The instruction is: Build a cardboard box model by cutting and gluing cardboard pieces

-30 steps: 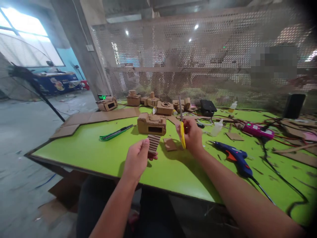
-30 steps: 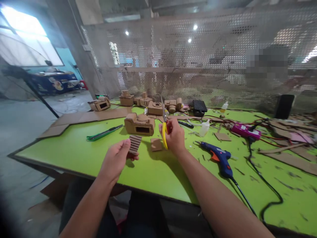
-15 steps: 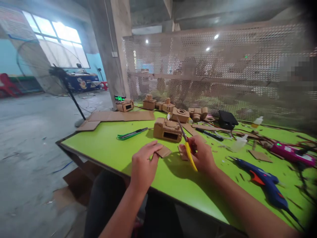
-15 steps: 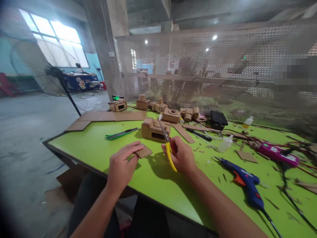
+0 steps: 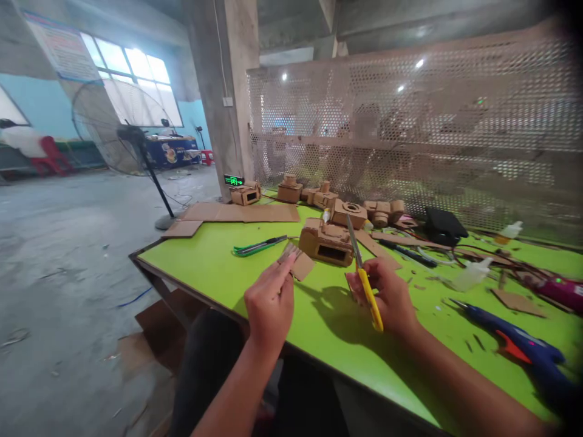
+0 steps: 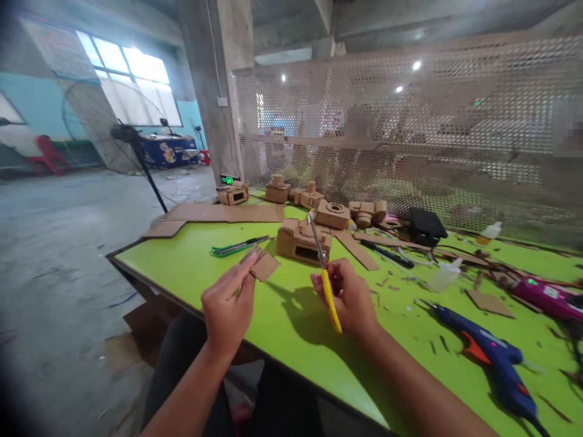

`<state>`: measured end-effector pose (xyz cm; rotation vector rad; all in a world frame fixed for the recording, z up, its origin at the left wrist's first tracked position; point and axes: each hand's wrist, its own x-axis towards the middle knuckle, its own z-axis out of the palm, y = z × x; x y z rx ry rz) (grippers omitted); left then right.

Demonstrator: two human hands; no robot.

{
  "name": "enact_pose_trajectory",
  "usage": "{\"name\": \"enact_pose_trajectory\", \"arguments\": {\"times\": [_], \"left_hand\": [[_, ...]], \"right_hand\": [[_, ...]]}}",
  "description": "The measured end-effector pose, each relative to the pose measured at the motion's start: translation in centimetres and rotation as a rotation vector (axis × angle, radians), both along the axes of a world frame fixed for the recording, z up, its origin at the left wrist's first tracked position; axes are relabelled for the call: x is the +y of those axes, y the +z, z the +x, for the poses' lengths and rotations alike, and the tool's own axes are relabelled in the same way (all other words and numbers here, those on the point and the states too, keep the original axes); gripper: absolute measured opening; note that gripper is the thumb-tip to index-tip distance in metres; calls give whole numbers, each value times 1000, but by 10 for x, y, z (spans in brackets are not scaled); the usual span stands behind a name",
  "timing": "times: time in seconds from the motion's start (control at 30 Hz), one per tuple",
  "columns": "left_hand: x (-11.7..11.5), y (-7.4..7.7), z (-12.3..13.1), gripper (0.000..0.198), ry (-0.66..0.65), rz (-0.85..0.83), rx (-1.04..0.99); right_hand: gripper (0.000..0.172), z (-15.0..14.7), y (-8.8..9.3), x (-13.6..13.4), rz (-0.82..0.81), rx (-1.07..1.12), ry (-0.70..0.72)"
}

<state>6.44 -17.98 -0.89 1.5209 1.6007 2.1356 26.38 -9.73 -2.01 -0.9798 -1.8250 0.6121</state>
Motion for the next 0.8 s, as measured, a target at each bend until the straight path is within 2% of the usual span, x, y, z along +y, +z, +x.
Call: {"name": "enact_pose_trajectory", "arguments": {"times": [0.1,0.23,0.37,0.53,0.67,0.8], "left_hand": [[1,-2,-2,30,-78,-30,-117],[2,-2,0,30,-247,-34,-392],[4,2,2,34,-254,-83,-590],[12,-2,-3,39,-280,-95,-710],[12,-5,9,35,-306,-168,-787],[8,-2,42,28,-428,-245,-759]], "right_hand": [[33,0,-2,0,32,-24,-10],[32,1,-1,-2,54,-57,-13],[32,0,2,-4,85,-75,-31],[34,0,0,-3,31,-50,-1],[36,-4,-3,-6,-88,82,37],[43,-12,3,-16,-370,363,182]]}}
